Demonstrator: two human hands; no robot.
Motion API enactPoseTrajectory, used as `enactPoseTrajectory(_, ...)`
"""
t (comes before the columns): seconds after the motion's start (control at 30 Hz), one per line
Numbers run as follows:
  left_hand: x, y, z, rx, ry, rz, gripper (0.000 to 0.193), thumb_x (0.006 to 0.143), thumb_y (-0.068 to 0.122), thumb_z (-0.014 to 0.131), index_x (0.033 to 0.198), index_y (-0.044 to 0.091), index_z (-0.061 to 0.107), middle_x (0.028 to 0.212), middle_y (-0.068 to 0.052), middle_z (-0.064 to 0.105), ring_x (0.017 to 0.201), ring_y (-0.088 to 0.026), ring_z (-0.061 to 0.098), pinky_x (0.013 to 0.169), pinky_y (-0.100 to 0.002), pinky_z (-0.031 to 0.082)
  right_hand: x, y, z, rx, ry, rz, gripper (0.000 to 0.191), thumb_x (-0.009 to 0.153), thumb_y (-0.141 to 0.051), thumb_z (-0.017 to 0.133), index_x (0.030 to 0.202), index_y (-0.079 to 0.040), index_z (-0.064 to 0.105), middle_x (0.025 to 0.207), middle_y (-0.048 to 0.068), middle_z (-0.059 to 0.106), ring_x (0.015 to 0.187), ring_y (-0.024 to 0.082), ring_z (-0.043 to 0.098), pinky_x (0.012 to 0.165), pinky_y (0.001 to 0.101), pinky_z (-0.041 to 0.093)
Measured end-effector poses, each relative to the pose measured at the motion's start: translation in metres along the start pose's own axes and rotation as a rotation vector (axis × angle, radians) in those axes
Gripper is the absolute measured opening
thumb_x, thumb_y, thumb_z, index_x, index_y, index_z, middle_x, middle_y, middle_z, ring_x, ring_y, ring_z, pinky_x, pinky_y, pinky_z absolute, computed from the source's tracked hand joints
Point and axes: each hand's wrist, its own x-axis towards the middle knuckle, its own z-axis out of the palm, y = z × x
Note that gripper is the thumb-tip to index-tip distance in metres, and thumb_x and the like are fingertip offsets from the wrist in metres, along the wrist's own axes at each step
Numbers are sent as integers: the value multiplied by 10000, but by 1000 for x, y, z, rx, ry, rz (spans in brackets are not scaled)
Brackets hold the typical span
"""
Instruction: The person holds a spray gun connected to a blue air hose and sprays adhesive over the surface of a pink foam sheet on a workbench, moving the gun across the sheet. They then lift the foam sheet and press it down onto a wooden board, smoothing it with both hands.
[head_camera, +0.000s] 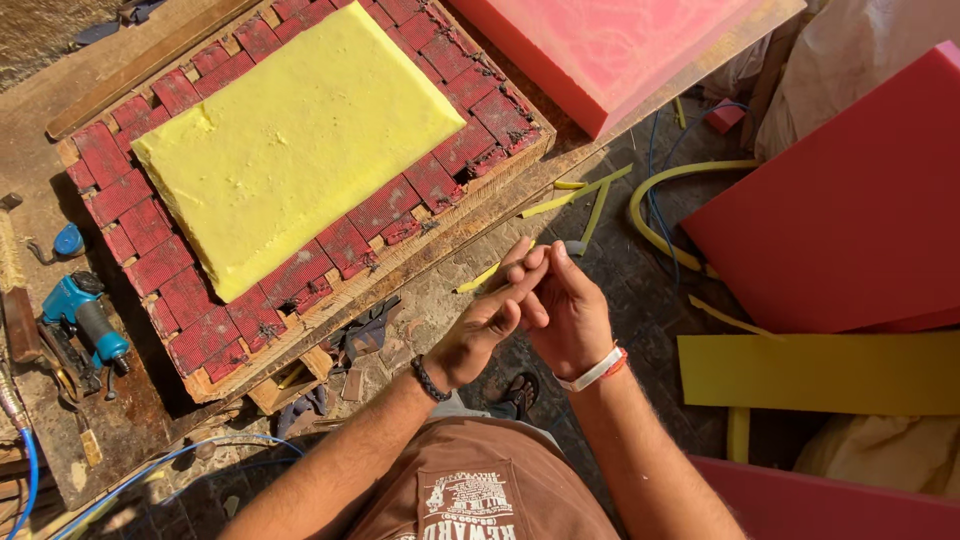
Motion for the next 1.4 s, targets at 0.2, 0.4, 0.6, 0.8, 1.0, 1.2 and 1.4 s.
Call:
enactPoseTrajectory(0.2,52,-35,-1,122,2,94,866,1004,770,361,1507,92,557,1671,-116,401,1663,-369,55,1322,-520,199,49,-17,-33,49,268,10,504,1108,-472,486,747,-120,496,639,58,570,589,147,536,669,282,552)
enactPoseTrajectory(0.4,120,-66,-6,-210,-47,-91,760,1004,707,490,1560,190,543,1413,-218,569,1255,-330,583,1216,-438,440,95,-72,-69,-135,247,-56,500,1027,-526,508,872,-68,638,835,88,711,484,95,530,520,230,510)
enactPoseTrajectory(0.6,151,-90,-58,117,243,-463,469,943,405,654,1337,156,699,1253,-101,731,1171,-182,708,962,-352,591,202,-112,-154,-907,490,107,383,959,-147,668,1324,-31,661,1180,104,728,705,158,670,632,275,567)
enactPoseTrajectory(0.8,117,-120,-80,8,676,-535,371,967,322,678,1260,97,713,1153,-68,757,1072,-172,731,923,-354,601,311,-124,-198,-1835,-98,-170,838,827,-47,941,1519,9,471,1438,222,566,1224,342,564,922,420,496)
enactPoseTrajectory(1.0,58,-142,-19,-222,1104,-386,290,1028,217,645,1249,42,714,1111,-93,776,1006,-195,730,884,-363,582,342,-117,-191,-1384,-171,243,914,744,52,782,1562,-114,408,1510,133,537,1187,185,628,879,337,590)
enactPoseTrajectory(1.2,59,-110,45,-269,1303,-698,387,956,289,623,1291,106,688,1120,-38,780,980,-176,726,849,-344,544,304,-109,-185,-1311,-227,440,890,755,82,731,1560,-121,413,1583,104,502,937,256,686,809,358,582)
enactPoseTrajectory(1.4,47,-93,34,-247,1352,-699,473,928,328,661,1340,97,641,1183,-74,739,1017,-196,727,919,-376,564,280,-85,-177,-1208,-99,417,894,814,81,725,1568,-106,283,1531,142,492,977,271,723,770,388,615)
